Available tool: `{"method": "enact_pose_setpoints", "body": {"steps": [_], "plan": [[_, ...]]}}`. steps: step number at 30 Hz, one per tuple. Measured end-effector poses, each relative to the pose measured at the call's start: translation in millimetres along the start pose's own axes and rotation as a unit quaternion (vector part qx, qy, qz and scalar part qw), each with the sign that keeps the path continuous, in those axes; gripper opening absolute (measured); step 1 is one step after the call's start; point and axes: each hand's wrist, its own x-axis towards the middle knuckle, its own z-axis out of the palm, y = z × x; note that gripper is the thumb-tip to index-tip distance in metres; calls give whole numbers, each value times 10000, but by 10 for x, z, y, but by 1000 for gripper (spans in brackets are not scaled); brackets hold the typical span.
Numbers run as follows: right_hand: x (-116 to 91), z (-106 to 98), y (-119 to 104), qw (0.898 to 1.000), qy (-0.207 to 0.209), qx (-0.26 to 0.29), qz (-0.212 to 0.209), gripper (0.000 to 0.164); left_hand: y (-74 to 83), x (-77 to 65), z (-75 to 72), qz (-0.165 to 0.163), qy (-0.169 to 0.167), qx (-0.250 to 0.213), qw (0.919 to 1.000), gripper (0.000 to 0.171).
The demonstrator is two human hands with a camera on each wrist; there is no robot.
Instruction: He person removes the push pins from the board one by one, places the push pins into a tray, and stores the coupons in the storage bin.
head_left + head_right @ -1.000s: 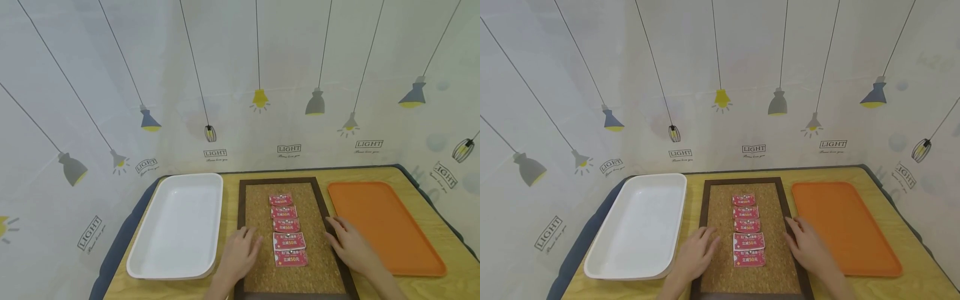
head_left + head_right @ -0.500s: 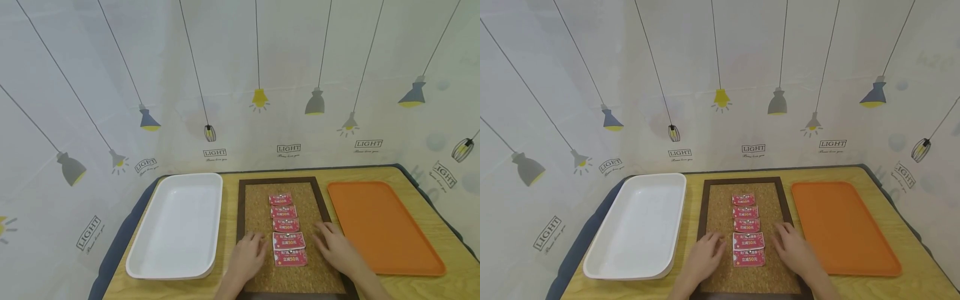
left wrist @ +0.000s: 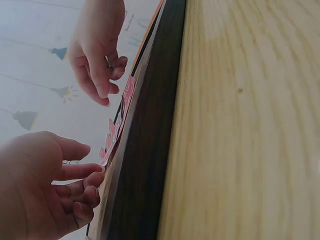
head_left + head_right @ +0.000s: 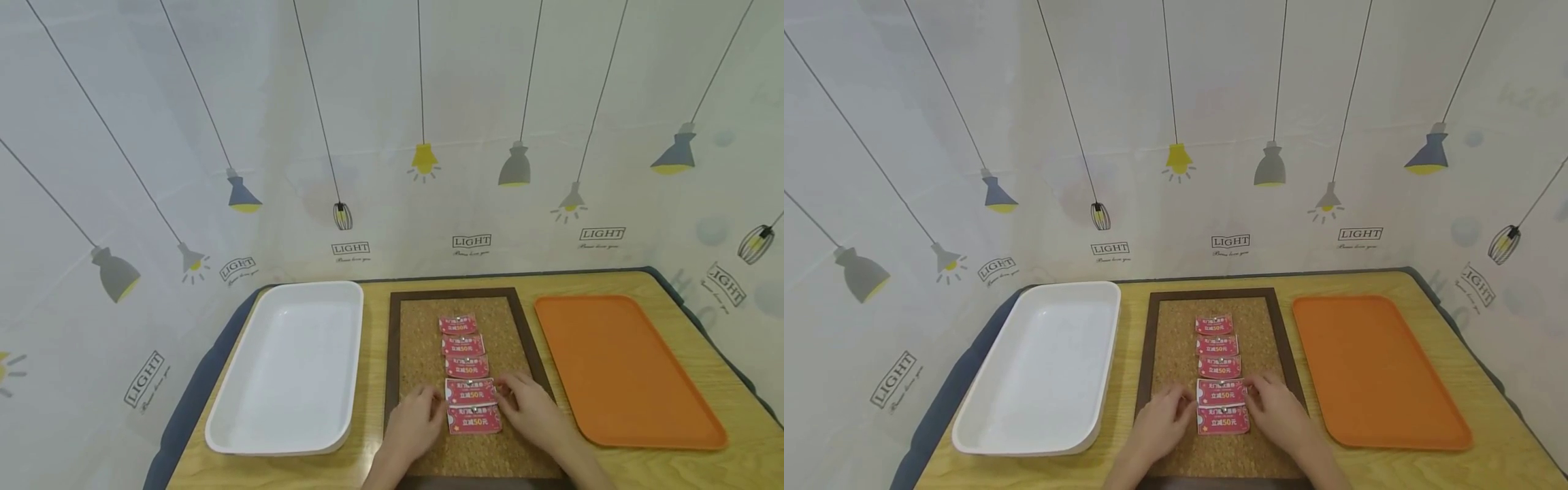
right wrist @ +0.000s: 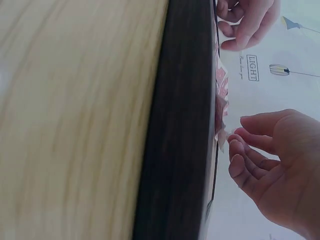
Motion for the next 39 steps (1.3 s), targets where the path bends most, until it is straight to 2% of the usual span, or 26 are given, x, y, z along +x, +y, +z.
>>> {"method": "enact_pose_setpoints", "body": {"steps": [6, 14, 17, 29, 39], "plan": [[13, 77, -63, 9998, -47, 160, -56, 12, 29, -2, 55, -174, -174, -31, 9997, 11], [4, 164, -86, 9990, -99, 139, -414, 14, 31, 16, 103, -282, -50, -70, 9996, 10], [4, 190, -81, 9989, -162, 131, -426, 15, 42, 16, 113, -368, 33, -91, 9993, 10], [-6, 252, -122, 9995, -270, 127, -102, 20, 100, 6, 96, -529, 79, -322, 9980, 20], [-4, 244, -196, 9966, -562, 339, 494, 19, 97, 15, 108, -729, -42, -240, 9970, 21]]}}
